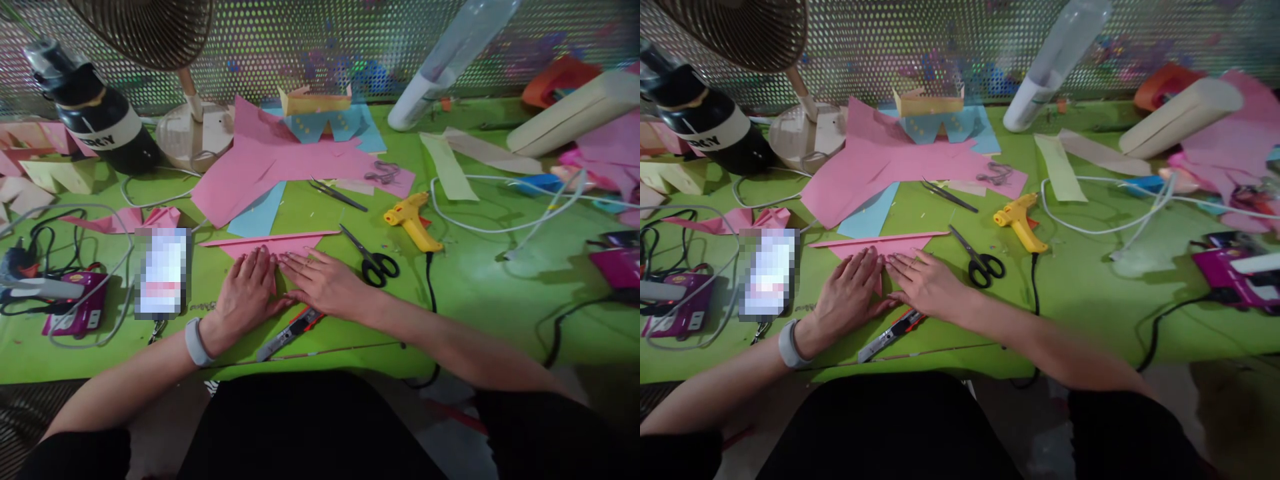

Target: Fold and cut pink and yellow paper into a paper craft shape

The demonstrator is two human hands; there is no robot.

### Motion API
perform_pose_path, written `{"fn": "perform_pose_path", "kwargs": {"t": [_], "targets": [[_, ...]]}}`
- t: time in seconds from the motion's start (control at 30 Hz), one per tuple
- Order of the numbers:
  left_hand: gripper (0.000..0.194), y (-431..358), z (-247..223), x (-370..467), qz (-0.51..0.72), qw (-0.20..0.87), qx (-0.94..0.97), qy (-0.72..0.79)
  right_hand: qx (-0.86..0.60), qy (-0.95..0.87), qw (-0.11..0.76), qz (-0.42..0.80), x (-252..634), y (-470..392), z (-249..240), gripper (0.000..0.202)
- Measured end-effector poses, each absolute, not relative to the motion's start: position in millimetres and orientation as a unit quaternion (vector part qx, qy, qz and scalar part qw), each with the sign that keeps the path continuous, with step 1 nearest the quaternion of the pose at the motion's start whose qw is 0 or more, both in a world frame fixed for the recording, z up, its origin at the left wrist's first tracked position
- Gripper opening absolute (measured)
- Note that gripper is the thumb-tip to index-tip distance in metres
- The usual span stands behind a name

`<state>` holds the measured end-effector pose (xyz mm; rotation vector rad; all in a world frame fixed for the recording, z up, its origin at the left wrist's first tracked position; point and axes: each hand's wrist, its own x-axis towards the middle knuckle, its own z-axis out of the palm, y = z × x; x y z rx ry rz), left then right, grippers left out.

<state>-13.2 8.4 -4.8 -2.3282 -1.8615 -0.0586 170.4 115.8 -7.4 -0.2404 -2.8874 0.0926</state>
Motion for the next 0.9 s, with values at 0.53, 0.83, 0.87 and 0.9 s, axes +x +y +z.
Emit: {"fn": "perform_pose_path", "kwargs": {"t": [0.53,0.83,0.87,0.9], "targets": [[0.09,13,-5,-17,-0.045,0.024,-0.781,-0.623,-0.343,-0.916,0.085,0.188,182,134,42,0.039],[0.095,15,-2,-16,-0.002,0.048,-0.782,-0.622,-0.385,-0.729,-0.154,0.545,118,163,32,0.036],[0.095,16,-2,-16,-0.004,0.048,-0.782,-0.621,-0.387,-0.725,-0.157,0.548,117,163,30,0.036],[0.094,16,-2,-16,-0.007,0.047,-0.782,-0.622,-0.387,-0.723,-0.158,0.55,117,164,29,0.036]]}}
